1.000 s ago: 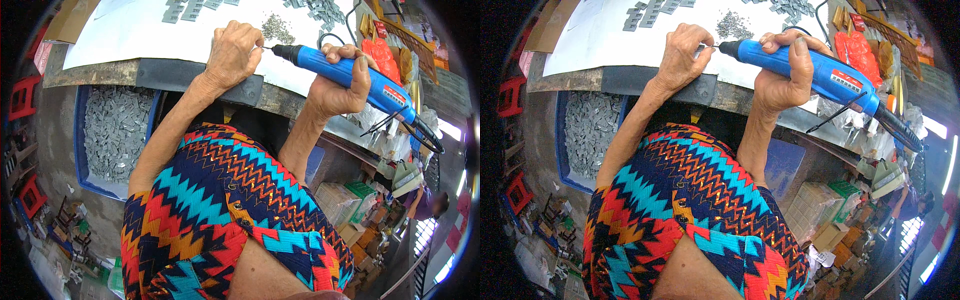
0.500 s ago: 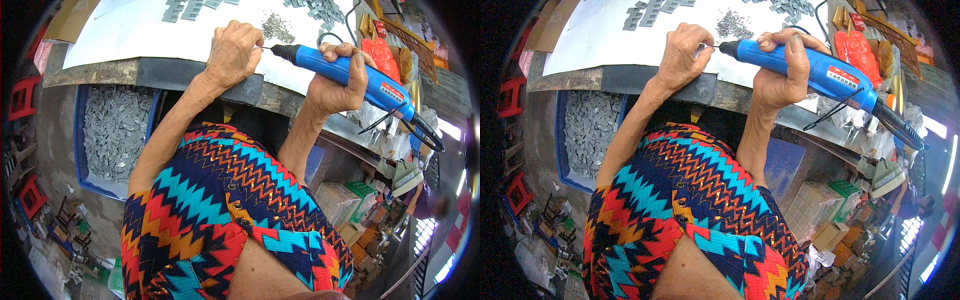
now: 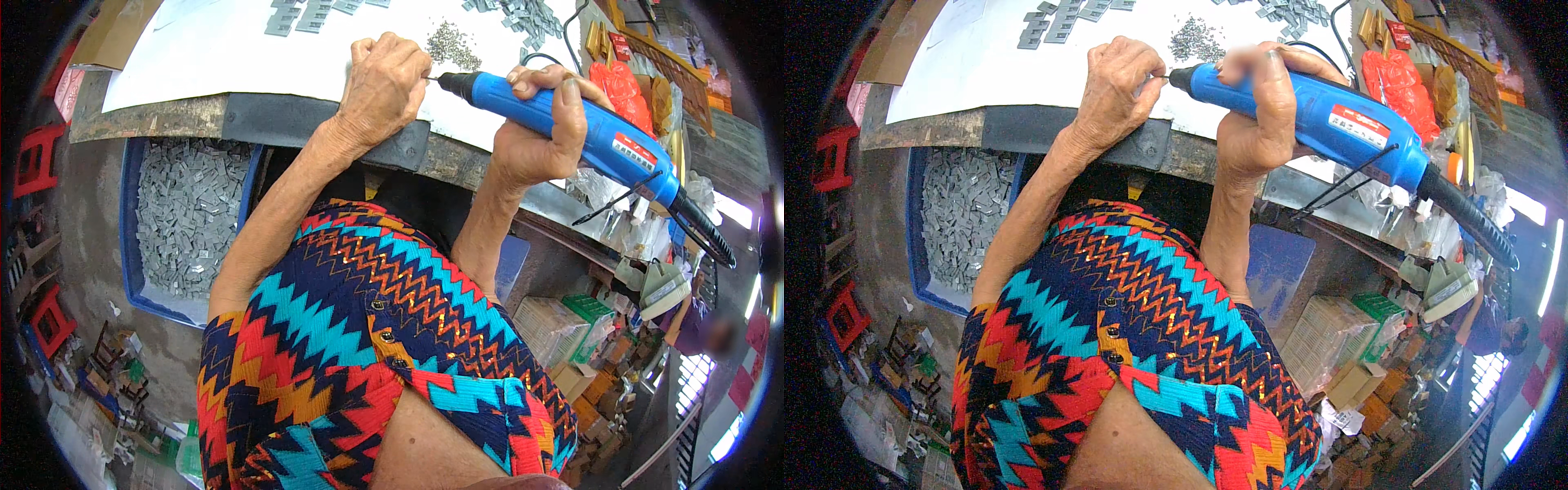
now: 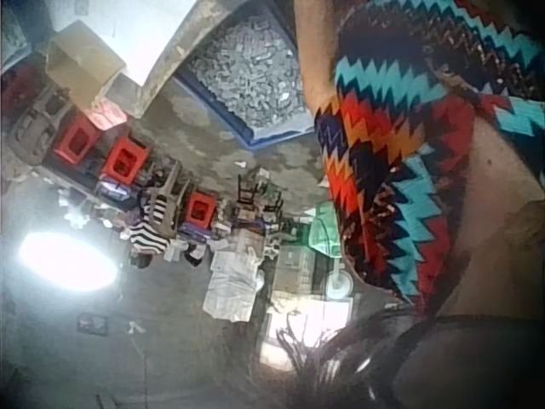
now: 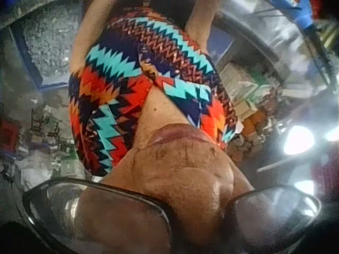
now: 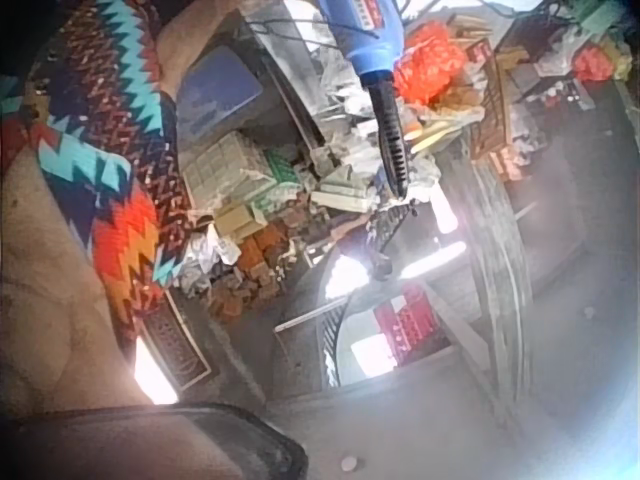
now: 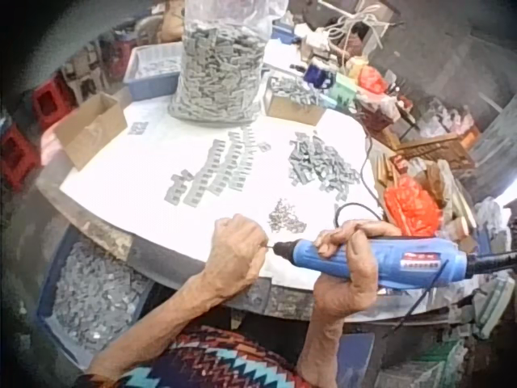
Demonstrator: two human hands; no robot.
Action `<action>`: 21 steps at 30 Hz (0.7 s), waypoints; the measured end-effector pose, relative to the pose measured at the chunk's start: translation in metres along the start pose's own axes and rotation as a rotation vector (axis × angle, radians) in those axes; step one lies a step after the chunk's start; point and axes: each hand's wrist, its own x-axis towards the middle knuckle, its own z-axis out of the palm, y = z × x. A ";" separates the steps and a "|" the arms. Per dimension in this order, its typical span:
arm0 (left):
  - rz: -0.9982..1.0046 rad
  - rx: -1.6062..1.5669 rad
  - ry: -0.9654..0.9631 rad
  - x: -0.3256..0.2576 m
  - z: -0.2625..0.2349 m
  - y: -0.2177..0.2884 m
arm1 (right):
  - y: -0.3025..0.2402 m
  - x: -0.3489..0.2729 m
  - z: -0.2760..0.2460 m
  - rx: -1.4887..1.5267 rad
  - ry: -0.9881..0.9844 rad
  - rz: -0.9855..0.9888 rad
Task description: Assembling small metal components using an electric screwdriver on a workbench.
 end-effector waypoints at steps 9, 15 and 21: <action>-0.062 -0.010 -0.019 -0.003 0.001 -0.001 | -0.002 0.003 -0.007 0.059 0.050 0.063; -0.083 -0.013 -0.027 -0.003 -0.005 -0.002 | -0.003 0.005 -0.010 0.075 0.038 0.095; -0.098 0.019 -0.090 -0.007 -0.016 -0.014 | -0.001 0.006 -0.015 0.030 0.026 0.100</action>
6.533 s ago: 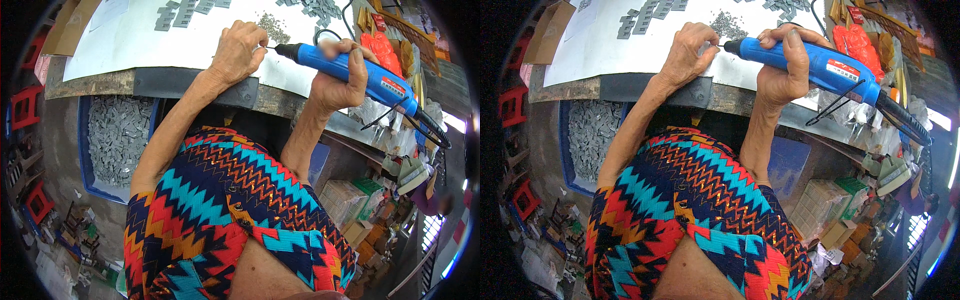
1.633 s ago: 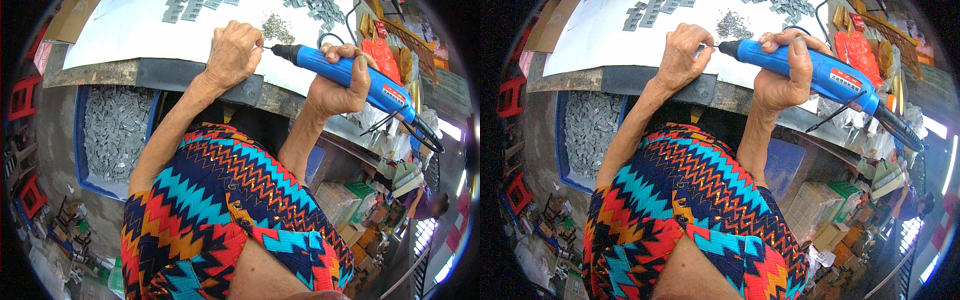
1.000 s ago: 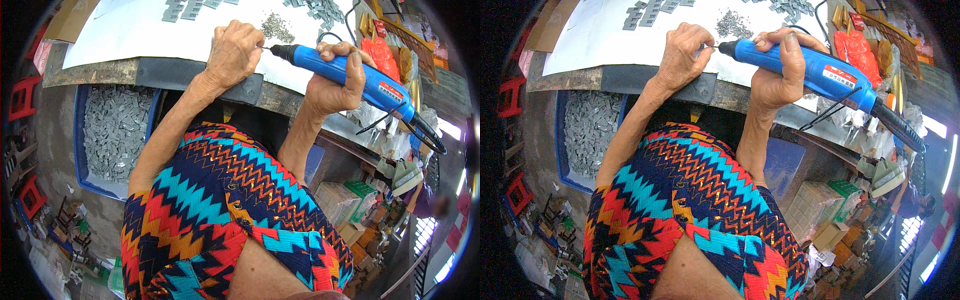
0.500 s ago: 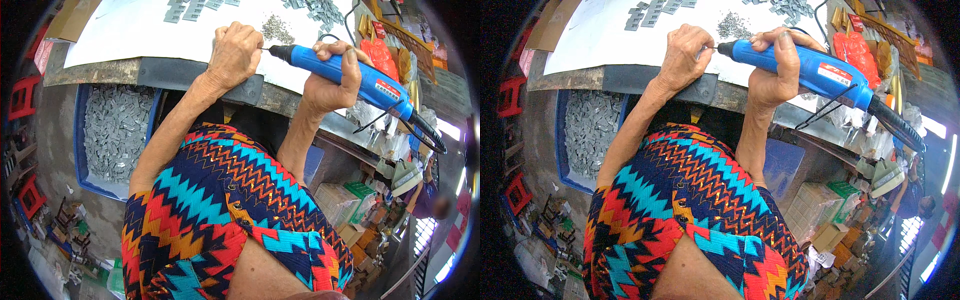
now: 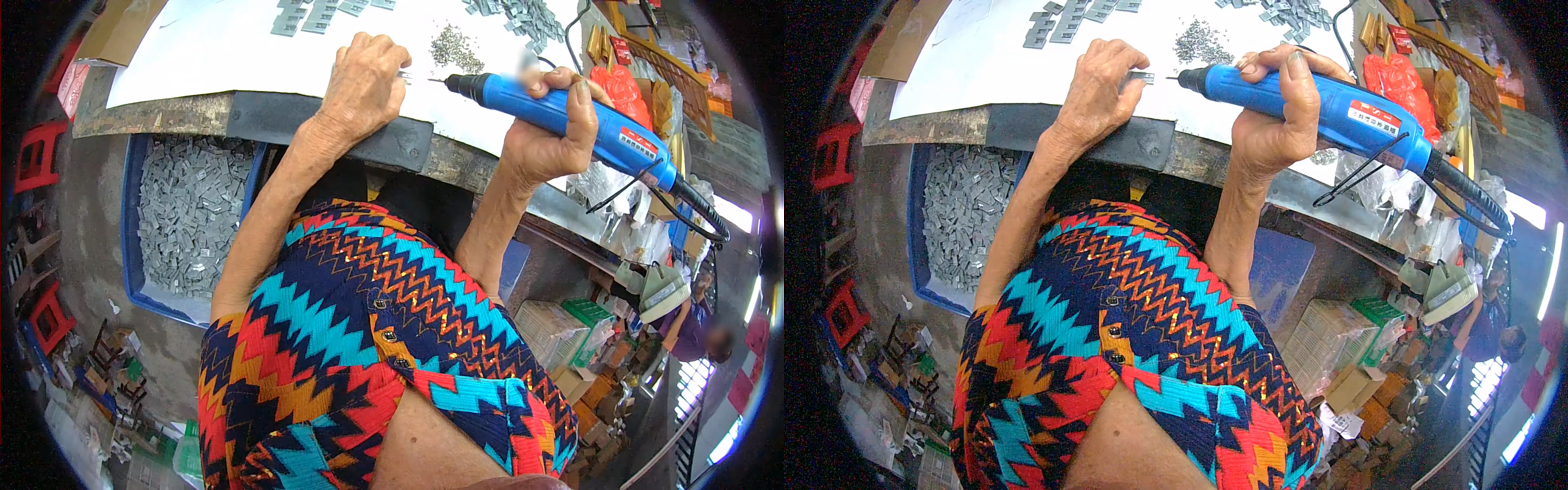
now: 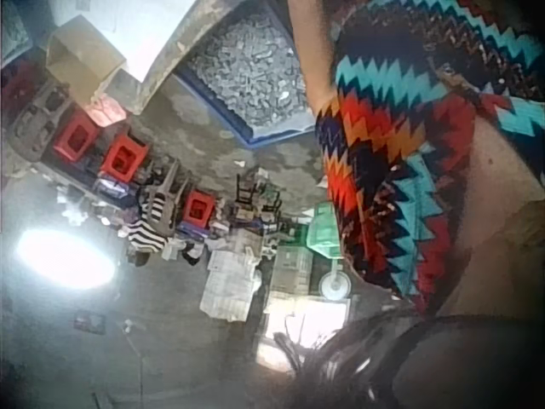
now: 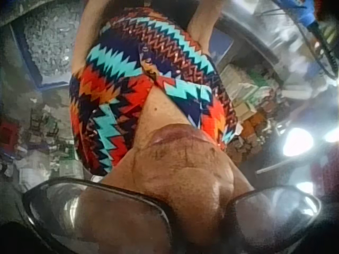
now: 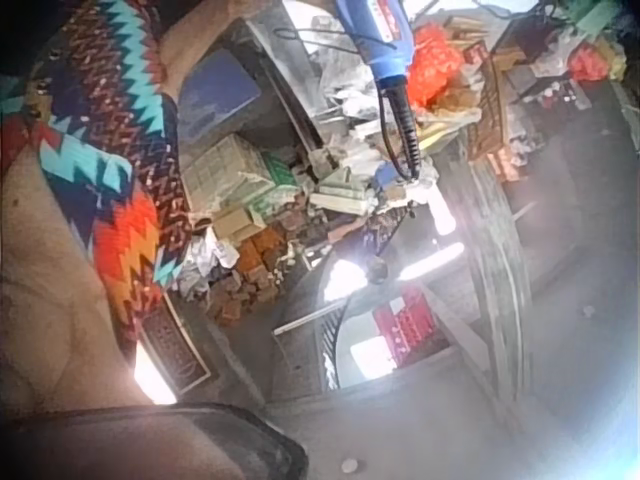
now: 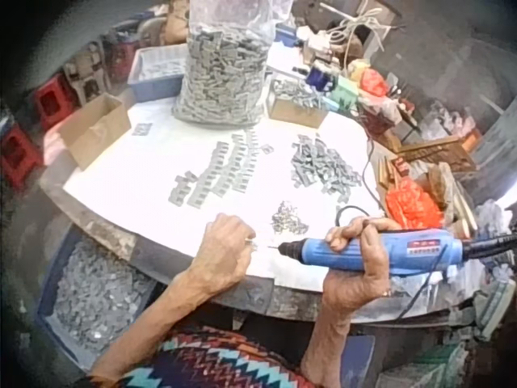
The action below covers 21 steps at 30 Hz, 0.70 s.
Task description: Assembling small metal components using an electric screwdriver on a workbench.
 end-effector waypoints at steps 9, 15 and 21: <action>-0.008 0.003 -0.092 0.001 -0.005 -0.005 | 0.000 0.000 0.010 -0.083 -0.051 0.040; -0.009 -0.025 -0.117 0.000 -0.003 -0.008 | 0.008 0.003 0.020 -0.047 -0.073 0.003; -0.015 -0.043 -0.119 -0.002 -0.003 -0.007 | 0.014 0.003 0.025 -0.061 -0.099 0.035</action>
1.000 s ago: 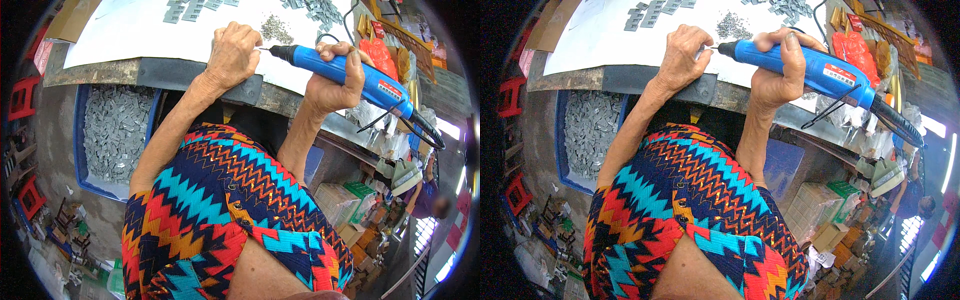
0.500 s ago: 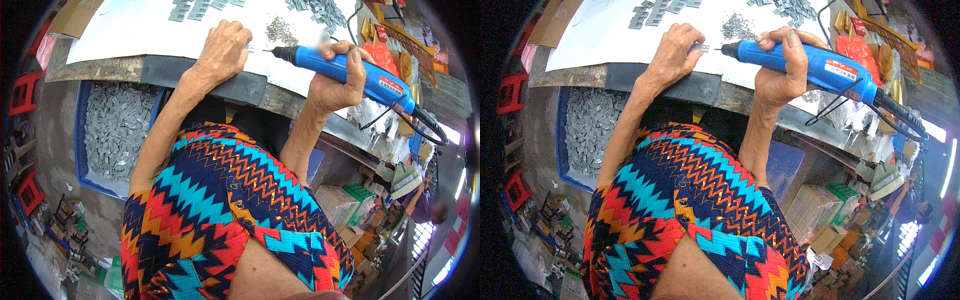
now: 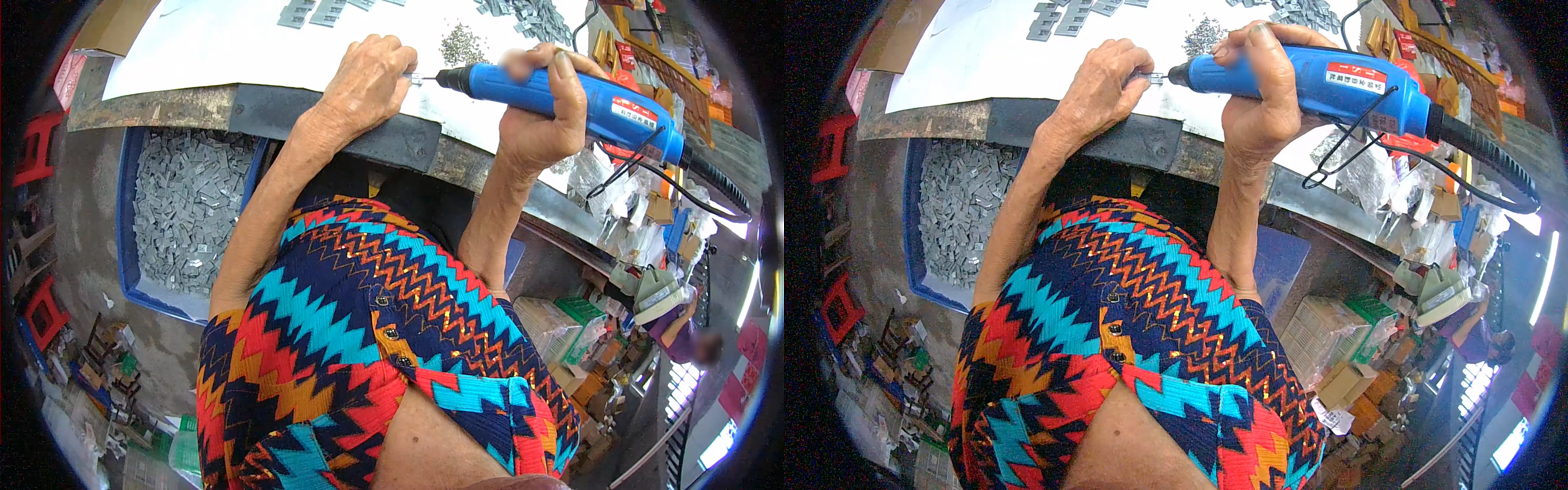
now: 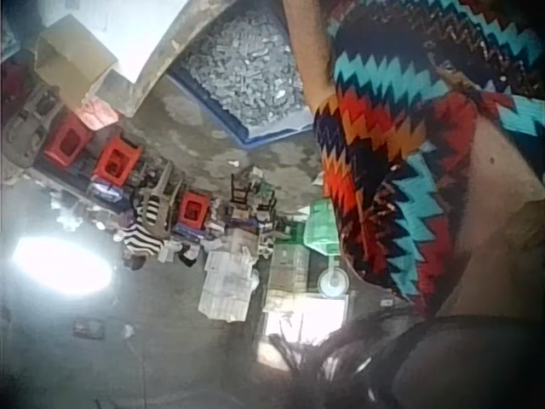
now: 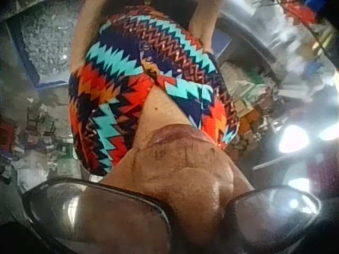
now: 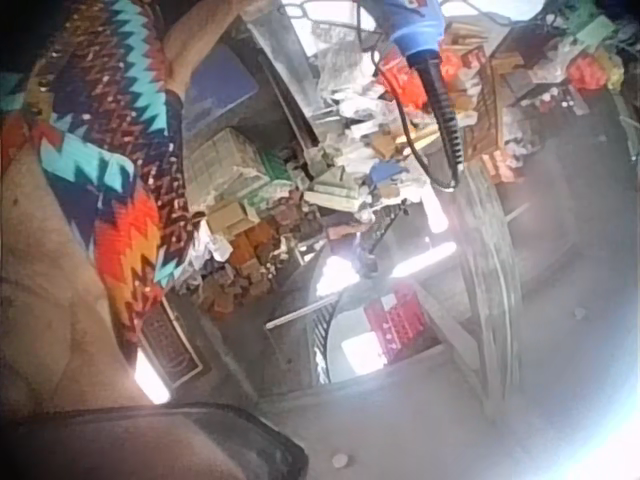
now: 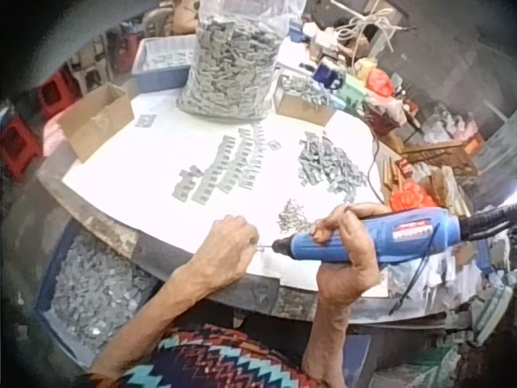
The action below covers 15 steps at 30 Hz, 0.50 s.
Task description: Assembling small metal components using an electric screwdriver on a workbench.
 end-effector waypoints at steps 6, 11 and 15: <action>-0.001 -0.043 0.013 0.001 0.001 0.000 | 0.003 0.000 0.005 -0.022 -0.005 0.008; -0.013 -0.069 0.022 0.000 0.000 0.000 | 0.004 0.001 0.008 -0.036 -0.021 0.034; -0.021 -0.067 0.020 0.000 0.002 -0.001 | 0.006 0.001 0.008 -0.064 -0.031 0.028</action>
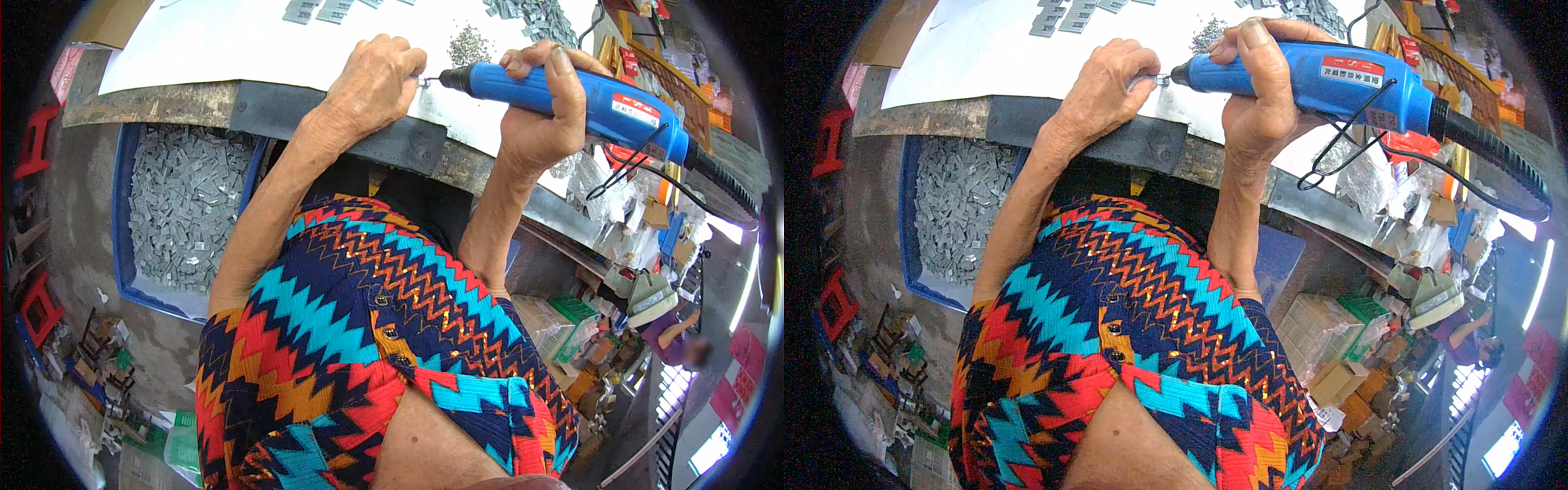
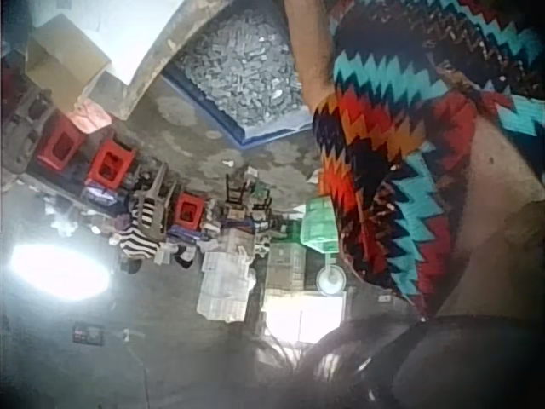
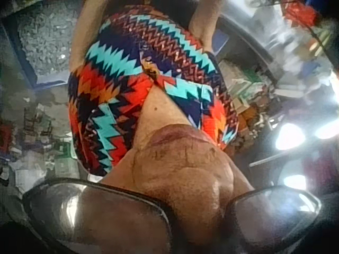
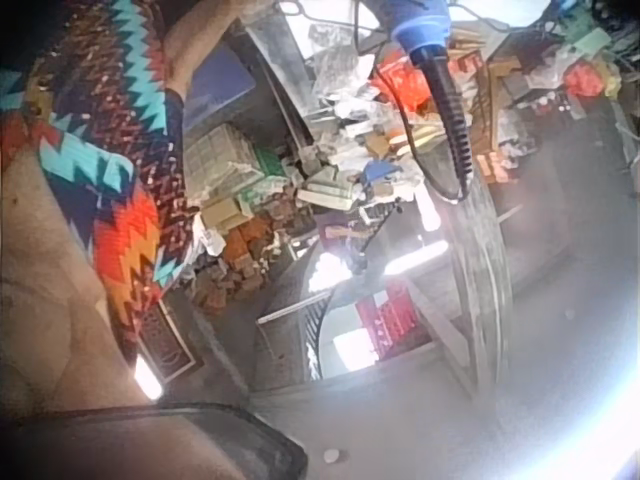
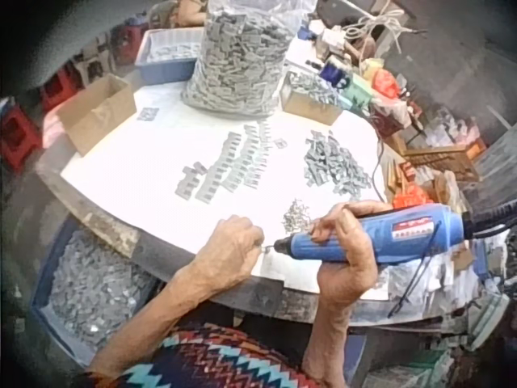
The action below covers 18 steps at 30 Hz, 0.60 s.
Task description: Assembling small metal components using an electric screwdriver on a workbench.
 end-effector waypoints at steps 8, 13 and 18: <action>-0.004 0.000 0.005 0.000 0.000 0.001 | -0.001 -0.001 0.003 -0.017 -0.013 -0.002; -0.005 0.013 0.000 0.000 -0.001 0.002 | 0.000 -0.001 0.005 -0.034 0.000 0.000; 0.005 -0.004 0.016 0.001 0.000 0.002 | 0.000 -0.002 0.006 -0.078 -0.027 -0.024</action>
